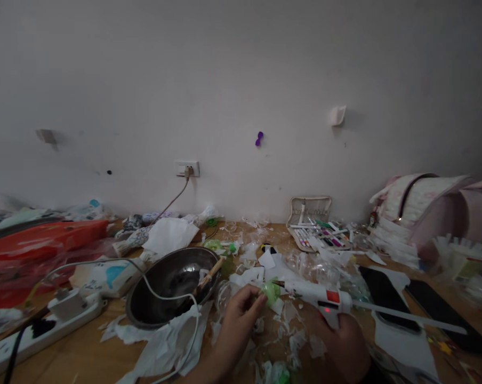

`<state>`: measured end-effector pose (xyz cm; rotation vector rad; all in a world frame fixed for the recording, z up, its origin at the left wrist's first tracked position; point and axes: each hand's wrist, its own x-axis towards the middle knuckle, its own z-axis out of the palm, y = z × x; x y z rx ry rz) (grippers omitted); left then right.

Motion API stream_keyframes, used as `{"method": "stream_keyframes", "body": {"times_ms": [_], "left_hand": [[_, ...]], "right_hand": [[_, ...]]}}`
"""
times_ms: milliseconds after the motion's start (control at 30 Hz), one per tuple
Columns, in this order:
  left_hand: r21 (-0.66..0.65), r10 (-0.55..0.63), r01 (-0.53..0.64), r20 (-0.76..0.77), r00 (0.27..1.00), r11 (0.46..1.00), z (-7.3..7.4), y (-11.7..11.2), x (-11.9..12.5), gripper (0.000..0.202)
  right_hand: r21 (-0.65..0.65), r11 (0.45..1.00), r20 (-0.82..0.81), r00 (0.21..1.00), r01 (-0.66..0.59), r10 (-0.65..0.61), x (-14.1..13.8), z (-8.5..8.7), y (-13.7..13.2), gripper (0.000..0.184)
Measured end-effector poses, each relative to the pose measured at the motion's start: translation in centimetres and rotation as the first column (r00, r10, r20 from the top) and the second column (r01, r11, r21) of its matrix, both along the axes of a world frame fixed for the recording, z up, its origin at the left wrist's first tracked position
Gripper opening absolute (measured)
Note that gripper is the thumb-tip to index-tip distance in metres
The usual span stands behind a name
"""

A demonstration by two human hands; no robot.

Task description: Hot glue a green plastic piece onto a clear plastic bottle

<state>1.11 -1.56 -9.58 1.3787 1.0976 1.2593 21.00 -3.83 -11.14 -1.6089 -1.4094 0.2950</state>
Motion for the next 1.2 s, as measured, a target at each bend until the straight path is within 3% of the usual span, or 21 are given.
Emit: {"method": "stream_keyframes", "body": {"times_ms": [167, 400, 633, 900, 1033, 1200], "left_hand": [[0.003, 0.015, -0.015, -0.009, 1.0, 1.0, -0.2, 0.1, 0.0, 0.025], [0.006, 0.004, -0.004, -0.014, 1.0, 1.0, -0.3, 0.2, 0.0, 0.025], [0.019, 0.018, -0.017, -0.015, 1.0, 1.0, -0.4, 0.2, -0.1, 0.024], [0.013, 0.031, -0.031, -0.001, 1.0, 0.999, -0.2, 0.3, -0.1, 0.024], [0.022, 0.043, -0.044, 0.019, 0.999, 0.999, -0.2, 0.3, -0.2, 0.024], [0.015, 0.061, -0.062, 0.053, 0.997, 0.998, 0.4, 0.2, -0.1, 0.026]], "right_hand": [[0.014, 1.0, -0.015, 1.0, -0.016, 0.016, 0.2, 0.0, 0.0, 0.036], [-0.025, 0.99, -0.022, 0.99, -0.141, 0.141, 1.1, 0.1, 0.3, 0.038], [-0.052, 0.997, 0.075, 0.996, -0.048, 0.052, 0.7, 1.0, -0.2, 0.043], [-0.116, 0.991, 0.055, 0.996, -0.063, 0.069, 1.8, -0.4, 0.6, 0.039], [-0.145, 0.981, 0.044, 0.99, -0.127, 0.135, 1.8, -0.6, 0.6, 0.041], [-0.127, 0.985, 0.054, 0.991, -0.116, 0.124, 2.2, -1.1, 0.7, 0.04]]}}
